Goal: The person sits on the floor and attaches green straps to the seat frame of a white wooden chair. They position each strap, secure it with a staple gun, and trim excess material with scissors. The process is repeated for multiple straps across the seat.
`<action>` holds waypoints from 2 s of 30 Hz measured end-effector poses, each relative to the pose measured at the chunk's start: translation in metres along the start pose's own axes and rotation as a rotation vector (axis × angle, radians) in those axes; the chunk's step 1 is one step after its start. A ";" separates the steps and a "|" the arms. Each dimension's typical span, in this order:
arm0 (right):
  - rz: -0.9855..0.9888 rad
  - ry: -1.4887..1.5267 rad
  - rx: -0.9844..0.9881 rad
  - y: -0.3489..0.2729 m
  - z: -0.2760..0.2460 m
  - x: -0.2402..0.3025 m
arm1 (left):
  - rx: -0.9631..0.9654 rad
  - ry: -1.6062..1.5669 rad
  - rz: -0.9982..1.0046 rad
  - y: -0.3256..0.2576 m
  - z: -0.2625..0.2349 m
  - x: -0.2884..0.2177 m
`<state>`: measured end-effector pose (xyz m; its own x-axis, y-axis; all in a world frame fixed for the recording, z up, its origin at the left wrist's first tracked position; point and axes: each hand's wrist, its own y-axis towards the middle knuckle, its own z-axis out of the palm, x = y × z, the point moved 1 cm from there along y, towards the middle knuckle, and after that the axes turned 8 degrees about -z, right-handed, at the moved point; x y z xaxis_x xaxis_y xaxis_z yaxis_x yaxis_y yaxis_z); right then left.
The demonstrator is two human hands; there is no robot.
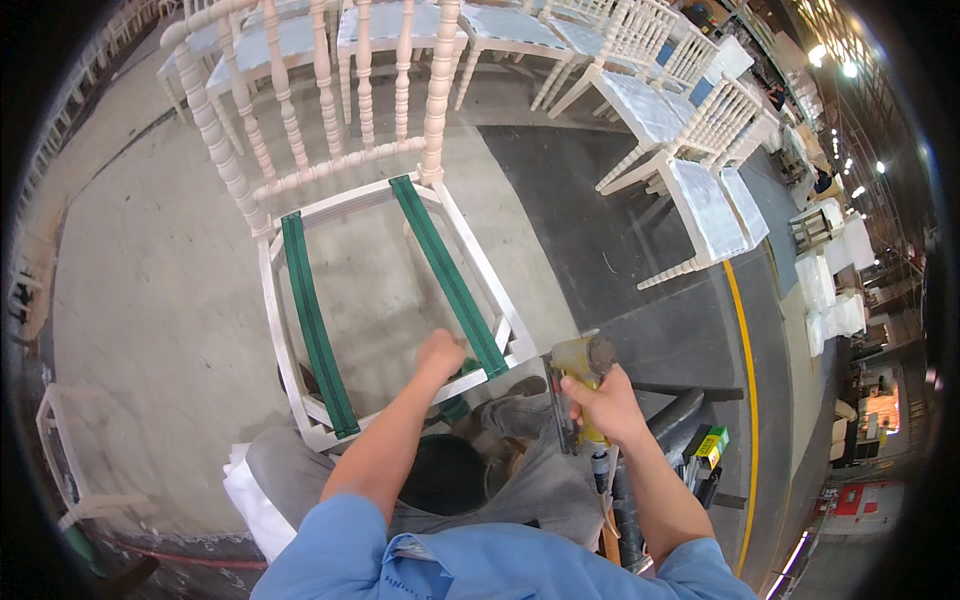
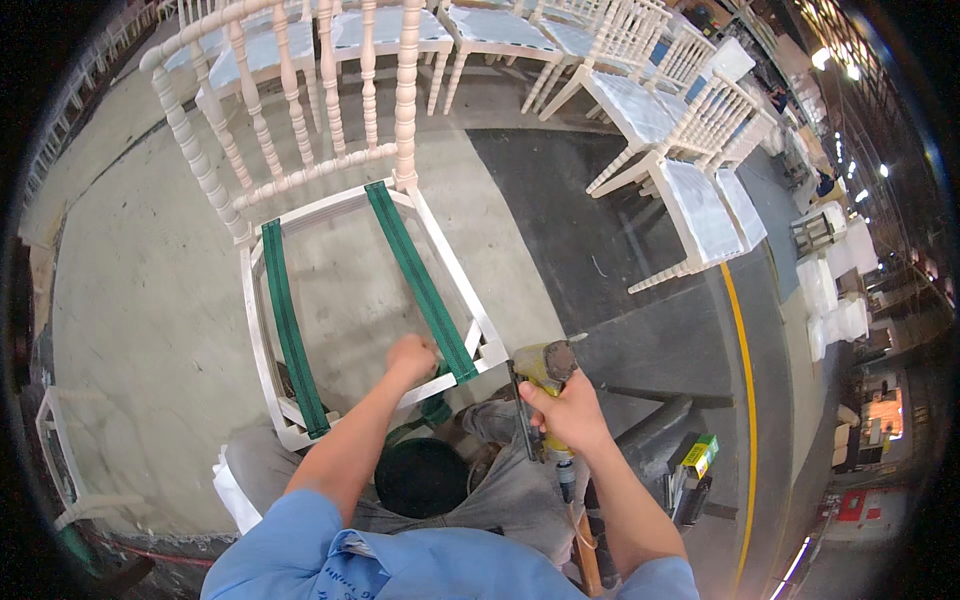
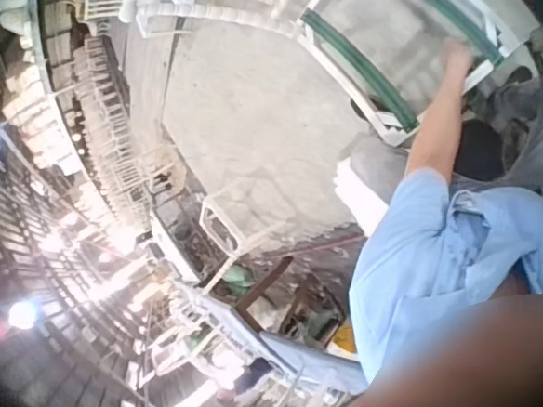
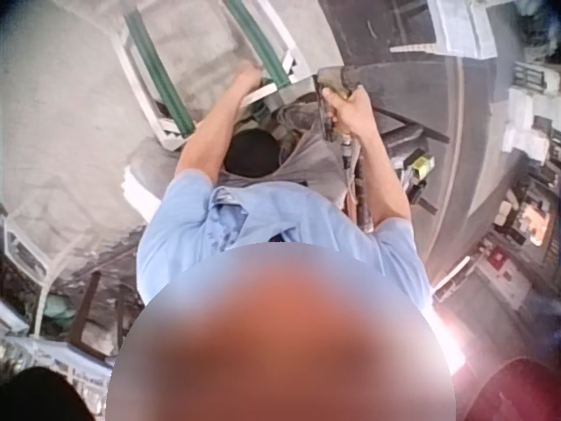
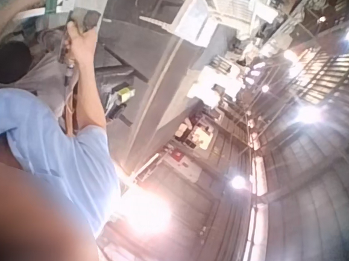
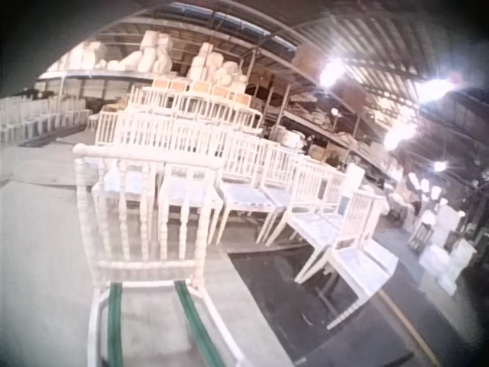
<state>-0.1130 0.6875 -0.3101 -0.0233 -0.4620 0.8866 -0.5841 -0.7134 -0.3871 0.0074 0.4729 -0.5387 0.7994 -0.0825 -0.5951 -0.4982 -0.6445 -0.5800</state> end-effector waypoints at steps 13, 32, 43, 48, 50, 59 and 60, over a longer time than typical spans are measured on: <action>-0.041 0.102 0.045 -0.006 -0.010 -0.001 | 0.186 -1.054 -0.262 -0.094 0.077 0.023; 0.090 -0.143 0.174 0.042 0.041 -0.016 | 0.399 -1.058 -0.058 -0.062 -0.037 -0.027; 0.098 -0.223 0.166 0.052 0.051 -0.025 | 0.433 -1.136 -0.118 -0.064 -0.040 -0.031; 0.097 -0.261 0.156 0.047 0.060 -0.016 | 0.428 -1.137 -0.119 -0.062 -0.040 -0.028; 0.087 -0.256 0.161 0.046 0.063 -0.017 | 0.440 -1.150 -0.112 -0.059 -0.036 -0.025; 0.090 -0.218 0.205 0.041 0.071 -0.024 | 0.419 -1.174 -0.081 -0.056 -0.030 -0.019; 0.081 -0.209 0.208 0.041 0.070 -0.026 | 0.423 -1.168 -0.066 -0.058 -0.029 -0.019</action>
<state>-0.0795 0.6328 -0.3666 0.1169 -0.6052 0.7874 -0.4080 -0.7521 -0.5175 0.0307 0.4897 -0.4777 0.1583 0.8056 -0.5709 -0.7107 -0.3084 -0.6323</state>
